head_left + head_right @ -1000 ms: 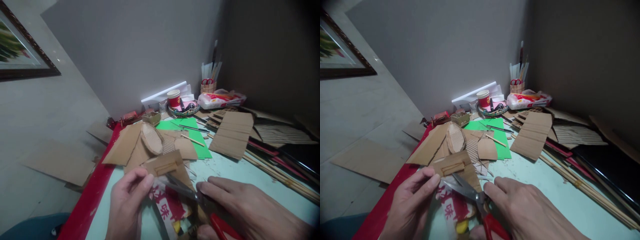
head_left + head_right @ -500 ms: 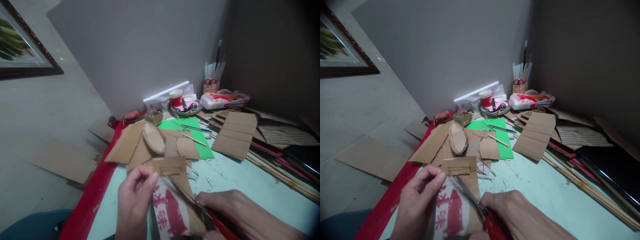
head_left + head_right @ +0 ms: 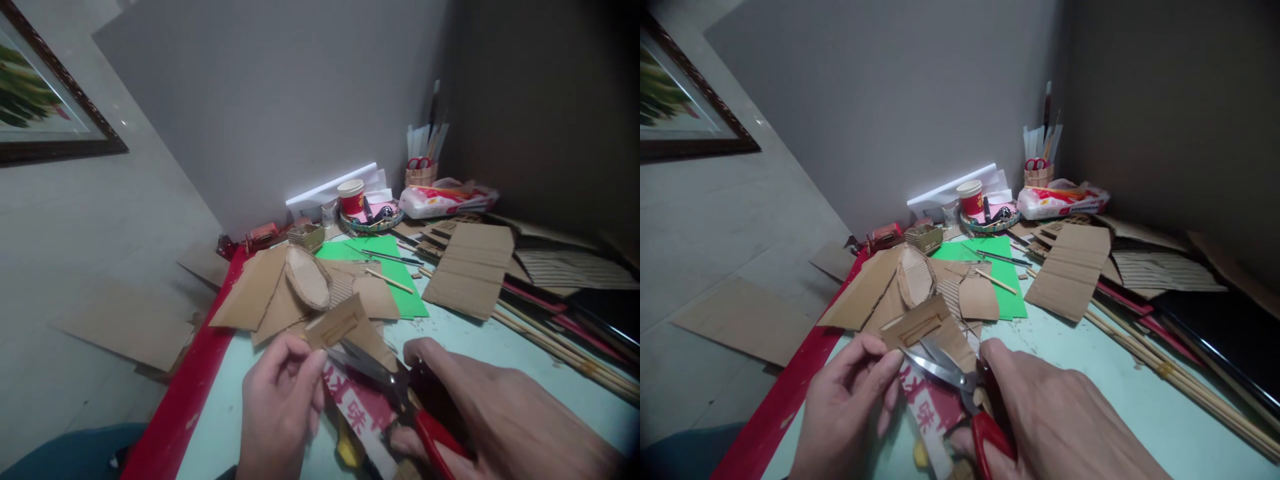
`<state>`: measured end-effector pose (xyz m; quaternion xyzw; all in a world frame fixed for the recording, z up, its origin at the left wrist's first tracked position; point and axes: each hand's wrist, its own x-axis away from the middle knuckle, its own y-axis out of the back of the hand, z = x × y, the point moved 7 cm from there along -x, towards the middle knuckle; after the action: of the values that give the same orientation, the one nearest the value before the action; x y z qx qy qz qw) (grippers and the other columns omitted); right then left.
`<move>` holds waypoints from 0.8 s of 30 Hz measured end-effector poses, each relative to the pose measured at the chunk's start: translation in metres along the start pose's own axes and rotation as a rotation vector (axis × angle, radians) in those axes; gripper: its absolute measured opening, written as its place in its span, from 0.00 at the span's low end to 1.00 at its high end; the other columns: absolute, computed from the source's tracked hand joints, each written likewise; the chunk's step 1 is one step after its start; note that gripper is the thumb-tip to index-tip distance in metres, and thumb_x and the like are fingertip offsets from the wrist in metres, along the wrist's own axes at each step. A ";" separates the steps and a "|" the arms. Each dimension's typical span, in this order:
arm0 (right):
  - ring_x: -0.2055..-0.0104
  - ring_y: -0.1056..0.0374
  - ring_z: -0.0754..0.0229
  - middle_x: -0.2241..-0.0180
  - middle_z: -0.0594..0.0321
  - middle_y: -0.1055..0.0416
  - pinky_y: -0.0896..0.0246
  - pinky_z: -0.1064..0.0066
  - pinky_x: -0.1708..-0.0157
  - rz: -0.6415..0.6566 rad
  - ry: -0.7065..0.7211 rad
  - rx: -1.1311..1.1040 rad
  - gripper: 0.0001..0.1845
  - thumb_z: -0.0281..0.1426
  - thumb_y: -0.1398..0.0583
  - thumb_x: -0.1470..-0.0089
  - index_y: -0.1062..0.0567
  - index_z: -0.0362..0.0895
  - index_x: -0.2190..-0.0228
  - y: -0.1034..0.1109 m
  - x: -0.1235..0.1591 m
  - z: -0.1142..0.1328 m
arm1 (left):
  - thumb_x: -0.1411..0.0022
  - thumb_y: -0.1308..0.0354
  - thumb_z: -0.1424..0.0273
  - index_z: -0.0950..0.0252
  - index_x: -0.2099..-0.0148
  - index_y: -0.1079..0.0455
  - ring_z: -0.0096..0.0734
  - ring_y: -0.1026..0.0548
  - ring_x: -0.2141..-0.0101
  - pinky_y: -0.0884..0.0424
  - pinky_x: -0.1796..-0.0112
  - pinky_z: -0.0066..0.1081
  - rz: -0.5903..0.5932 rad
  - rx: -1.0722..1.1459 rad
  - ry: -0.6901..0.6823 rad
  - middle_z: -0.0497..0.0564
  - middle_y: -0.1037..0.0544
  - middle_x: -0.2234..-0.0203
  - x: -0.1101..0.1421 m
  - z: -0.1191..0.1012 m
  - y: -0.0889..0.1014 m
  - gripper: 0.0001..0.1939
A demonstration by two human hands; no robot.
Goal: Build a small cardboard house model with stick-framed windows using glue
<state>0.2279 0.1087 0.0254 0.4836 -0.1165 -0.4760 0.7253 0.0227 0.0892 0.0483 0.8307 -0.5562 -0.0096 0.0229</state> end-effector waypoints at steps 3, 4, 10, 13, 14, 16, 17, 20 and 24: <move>0.77 0.32 0.55 0.72 0.65 0.30 0.49 0.67 0.81 -0.187 0.200 0.169 0.11 0.31 0.39 0.45 0.36 0.50 0.61 0.008 0.003 0.011 | 0.40 0.31 0.62 0.62 0.71 0.33 0.23 0.30 0.87 0.38 0.81 0.21 0.128 0.121 0.099 0.46 0.23 0.86 0.000 0.006 -0.006 0.16; 0.75 0.32 0.53 0.71 0.64 0.30 0.47 0.67 0.80 -0.208 0.248 0.188 0.12 0.29 0.40 0.46 0.36 0.49 0.60 0.008 0.003 0.015 | 0.39 0.31 0.64 0.62 0.71 0.33 0.23 0.29 0.87 0.36 0.80 0.20 0.147 0.164 0.119 0.46 0.23 0.86 0.000 0.007 -0.007 0.15; 0.74 0.34 0.52 0.70 0.63 0.31 0.43 0.65 0.78 -0.190 0.360 0.151 0.20 0.23 0.42 0.49 0.36 0.48 0.54 0.004 0.007 0.025 | 0.38 0.33 0.69 0.64 0.71 0.32 0.19 0.30 0.87 0.36 0.80 0.17 0.149 0.266 0.193 0.44 0.25 0.88 0.002 0.011 -0.008 0.13; 0.74 0.34 0.54 0.69 0.64 0.30 0.41 0.65 0.78 -0.152 0.348 0.108 0.23 0.22 0.40 0.49 0.38 0.48 0.53 0.000 0.010 0.022 | 0.38 0.32 0.69 0.63 0.71 0.31 0.18 0.30 0.87 0.36 0.80 0.17 0.145 0.243 0.171 0.43 0.25 0.88 0.002 0.011 -0.006 0.12; 0.75 0.34 0.54 0.68 0.64 0.31 0.41 0.65 0.78 -0.135 0.343 0.105 0.23 0.22 0.39 0.49 0.38 0.48 0.52 -0.001 0.011 0.021 | 0.38 0.32 0.68 0.63 0.71 0.31 0.19 0.30 0.87 0.36 0.79 0.17 0.147 0.231 0.157 0.43 0.25 0.88 0.002 0.011 -0.006 0.12; 0.75 0.34 0.54 0.69 0.65 0.31 0.41 0.65 0.78 -0.116 0.339 0.136 0.24 0.22 0.39 0.50 0.37 0.49 0.53 -0.004 0.010 0.021 | 0.37 0.33 0.68 0.63 0.70 0.32 0.19 0.29 0.87 0.35 0.79 0.18 0.154 0.203 0.134 0.43 0.25 0.88 0.002 0.010 -0.005 0.12; 0.76 0.34 0.54 0.69 0.65 0.32 0.42 0.65 0.79 -0.128 0.347 0.161 0.23 0.23 0.39 0.51 0.37 0.49 0.54 -0.005 0.009 0.023 | 0.37 0.34 0.67 0.63 0.70 0.32 0.20 0.29 0.86 0.35 0.79 0.19 0.157 0.183 0.122 0.43 0.25 0.88 0.002 0.010 -0.006 0.12; 0.75 0.33 0.51 0.70 0.64 0.32 0.40 0.64 0.79 -0.174 0.364 0.243 0.23 0.26 0.38 0.52 0.37 0.47 0.54 -0.005 0.007 0.026 | 0.36 0.34 0.66 0.62 0.69 0.33 0.22 0.28 0.86 0.33 0.79 0.20 0.164 0.145 0.105 0.43 0.24 0.88 0.002 0.009 -0.007 0.12; 0.75 0.33 0.53 0.70 0.64 0.31 0.43 0.63 0.79 -0.159 0.350 0.257 0.19 0.24 0.42 0.49 0.37 0.48 0.55 0.000 0.006 0.027 | 0.35 0.35 0.66 0.62 0.68 0.33 0.24 0.27 0.85 0.32 0.78 0.21 0.193 0.167 0.117 0.44 0.24 0.87 0.001 0.012 -0.010 0.12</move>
<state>0.2143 0.0882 0.0374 0.6546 -0.0102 -0.4217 0.6273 0.0322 0.0919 0.0355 0.7714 -0.6301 0.0873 -0.0129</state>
